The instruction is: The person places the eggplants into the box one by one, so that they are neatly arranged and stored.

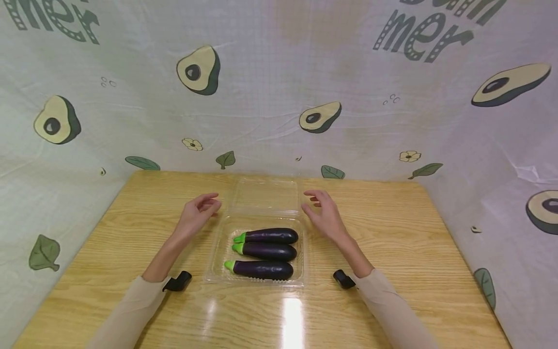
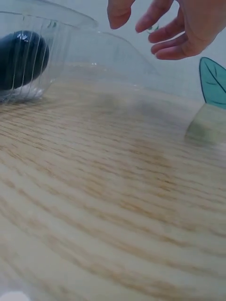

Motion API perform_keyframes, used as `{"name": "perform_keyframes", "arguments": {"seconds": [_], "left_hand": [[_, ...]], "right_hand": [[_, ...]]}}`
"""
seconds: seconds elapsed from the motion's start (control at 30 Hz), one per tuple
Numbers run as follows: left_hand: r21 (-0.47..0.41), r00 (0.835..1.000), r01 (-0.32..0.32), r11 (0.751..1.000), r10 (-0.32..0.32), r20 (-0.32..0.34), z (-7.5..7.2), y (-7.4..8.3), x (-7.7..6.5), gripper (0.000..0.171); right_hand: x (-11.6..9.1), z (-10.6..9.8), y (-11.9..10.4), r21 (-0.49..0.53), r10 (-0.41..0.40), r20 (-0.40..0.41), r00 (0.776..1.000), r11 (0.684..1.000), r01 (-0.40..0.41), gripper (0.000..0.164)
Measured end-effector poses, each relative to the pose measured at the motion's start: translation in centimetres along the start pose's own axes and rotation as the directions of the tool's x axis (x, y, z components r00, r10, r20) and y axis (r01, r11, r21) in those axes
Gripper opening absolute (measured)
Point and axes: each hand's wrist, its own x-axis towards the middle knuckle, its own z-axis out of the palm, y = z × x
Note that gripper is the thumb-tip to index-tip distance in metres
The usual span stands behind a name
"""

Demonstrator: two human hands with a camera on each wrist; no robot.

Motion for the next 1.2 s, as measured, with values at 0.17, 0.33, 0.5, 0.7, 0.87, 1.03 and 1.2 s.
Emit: {"name": "perform_keyframes", "arguments": {"seconds": [0.17, 0.33, 0.5, 0.7, 0.87, 1.03, 1.2], "left_hand": [[0.015, 1.0, 0.025, 1.0, -0.025, 0.005, 0.2, -0.2, 0.8, 0.05], [0.038, 0.999, 0.042, 0.998, -0.043, 0.009, 0.3, -0.2, 1.4, 0.054], [-0.008, 0.999, 0.037, 0.999, -0.037, 0.032, 0.6, -0.4, 1.9, 0.053], [-0.095, 0.998, 0.025, 0.995, -0.02, 0.058, 1.0, -0.4, 2.4, 0.045], [-0.081, 0.998, 0.026, 0.996, -0.021, 0.058, 1.0, -0.1, 2.5, 0.044], [-0.119, 0.998, 0.001, 0.993, 0.006, 0.059, 0.9, 0.2, 2.3, 0.045], [-0.114, 0.997, -0.057, 0.992, 0.063, 0.051, 0.7, 0.6, 2.2, 0.045]], "right_hand": [[0.4, 0.3, 0.4, 0.026, 0.045, 0.026, 0.999, 0.999, -0.045, 0.046], [0.8, 0.6, 0.7, 0.048, 0.086, 0.06, 0.994, 0.995, -0.089, 0.052], [1.2, 0.9, 1.1, 0.06, 0.136, 0.099, 0.986, 0.988, -0.142, 0.055], [1.4, 1.0, 1.1, 0.051, 0.139, 0.098, 0.985, 0.988, -0.144, 0.05], [1.4, 0.9, 1.0, 0.063, 0.125, 0.083, 0.989, 0.989, -0.13, 0.046], [1.3, 0.6, 0.6, 0.067, 0.087, 0.053, 0.995, 0.994, -0.091, 0.044], [1.4, 0.2, 0.3, 0.065, 0.033, -0.008, 0.999, 0.997, -0.032, 0.045]]}}
